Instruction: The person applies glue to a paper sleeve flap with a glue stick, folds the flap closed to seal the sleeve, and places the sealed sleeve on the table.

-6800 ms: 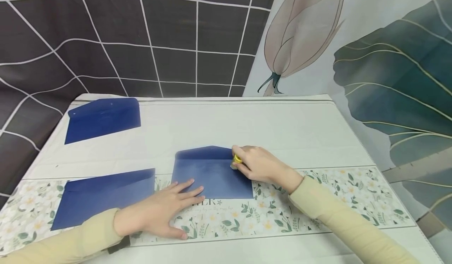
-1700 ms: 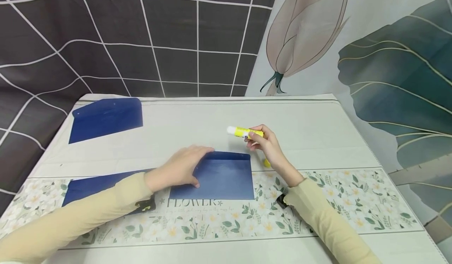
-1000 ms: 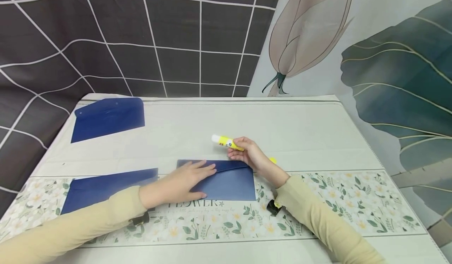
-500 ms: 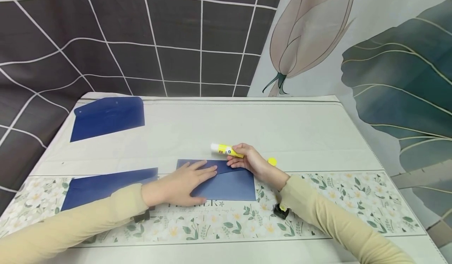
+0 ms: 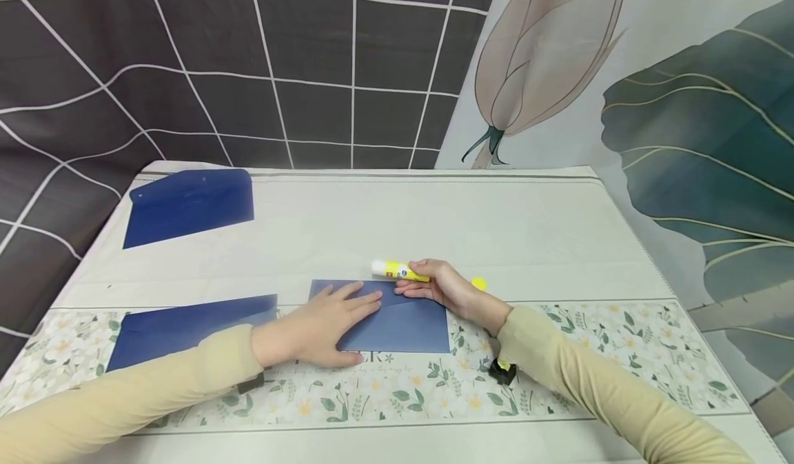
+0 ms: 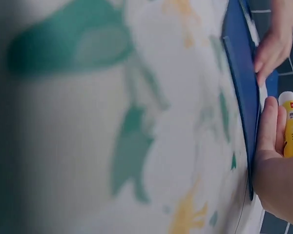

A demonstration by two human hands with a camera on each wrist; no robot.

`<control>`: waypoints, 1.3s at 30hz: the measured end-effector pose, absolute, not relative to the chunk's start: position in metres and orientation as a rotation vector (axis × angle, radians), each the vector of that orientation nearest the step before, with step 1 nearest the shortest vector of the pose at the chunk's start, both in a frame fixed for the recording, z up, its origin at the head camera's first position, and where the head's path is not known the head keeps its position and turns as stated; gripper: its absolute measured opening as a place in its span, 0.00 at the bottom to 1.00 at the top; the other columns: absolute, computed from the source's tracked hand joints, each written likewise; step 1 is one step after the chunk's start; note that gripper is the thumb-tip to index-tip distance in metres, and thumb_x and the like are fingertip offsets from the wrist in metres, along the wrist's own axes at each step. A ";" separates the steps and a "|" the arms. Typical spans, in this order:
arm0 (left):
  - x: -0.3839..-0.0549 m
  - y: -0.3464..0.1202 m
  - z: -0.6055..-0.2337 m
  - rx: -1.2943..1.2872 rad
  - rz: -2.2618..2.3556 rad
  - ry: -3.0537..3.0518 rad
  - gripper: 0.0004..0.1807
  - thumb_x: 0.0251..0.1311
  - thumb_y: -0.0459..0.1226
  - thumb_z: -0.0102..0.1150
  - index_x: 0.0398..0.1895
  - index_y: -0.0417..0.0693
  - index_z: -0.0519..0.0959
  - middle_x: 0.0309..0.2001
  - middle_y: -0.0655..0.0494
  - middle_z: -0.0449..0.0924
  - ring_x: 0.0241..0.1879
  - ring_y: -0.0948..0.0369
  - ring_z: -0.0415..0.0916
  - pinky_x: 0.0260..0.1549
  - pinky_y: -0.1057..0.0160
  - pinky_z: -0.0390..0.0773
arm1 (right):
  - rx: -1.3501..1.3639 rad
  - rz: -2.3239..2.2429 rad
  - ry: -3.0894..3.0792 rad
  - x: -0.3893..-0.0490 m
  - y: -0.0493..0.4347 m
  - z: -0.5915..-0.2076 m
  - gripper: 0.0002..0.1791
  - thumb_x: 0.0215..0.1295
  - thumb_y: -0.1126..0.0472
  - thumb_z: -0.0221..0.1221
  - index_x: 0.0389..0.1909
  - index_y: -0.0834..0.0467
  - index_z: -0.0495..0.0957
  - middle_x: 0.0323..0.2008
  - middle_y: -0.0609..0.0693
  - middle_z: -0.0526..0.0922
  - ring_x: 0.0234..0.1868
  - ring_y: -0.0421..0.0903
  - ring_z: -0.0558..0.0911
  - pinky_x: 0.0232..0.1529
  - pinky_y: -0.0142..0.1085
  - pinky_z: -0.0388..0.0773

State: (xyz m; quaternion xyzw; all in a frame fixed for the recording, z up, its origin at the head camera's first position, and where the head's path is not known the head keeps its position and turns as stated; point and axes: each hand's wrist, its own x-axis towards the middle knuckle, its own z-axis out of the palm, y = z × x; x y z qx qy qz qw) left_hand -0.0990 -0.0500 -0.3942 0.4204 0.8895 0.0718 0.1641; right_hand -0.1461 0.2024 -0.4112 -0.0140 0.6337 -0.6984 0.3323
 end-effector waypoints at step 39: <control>-0.079 -0.070 -0.398 0.870 0.315 2.578 0.64 0.51 0.71 0.51 0.75 0.34 0.43 0.76 0.40 0.31 0.77 0.48 0.29 0.74 0.50 0.42 | -0.082 -1.738 1.863 -0.135 0.199 -0.410 0.11 0.76 0.59 0.39 0.47 0.64 0.62 0.54 0.67 0.76 0.46 0.39 0.84 0.55 0.32 0.78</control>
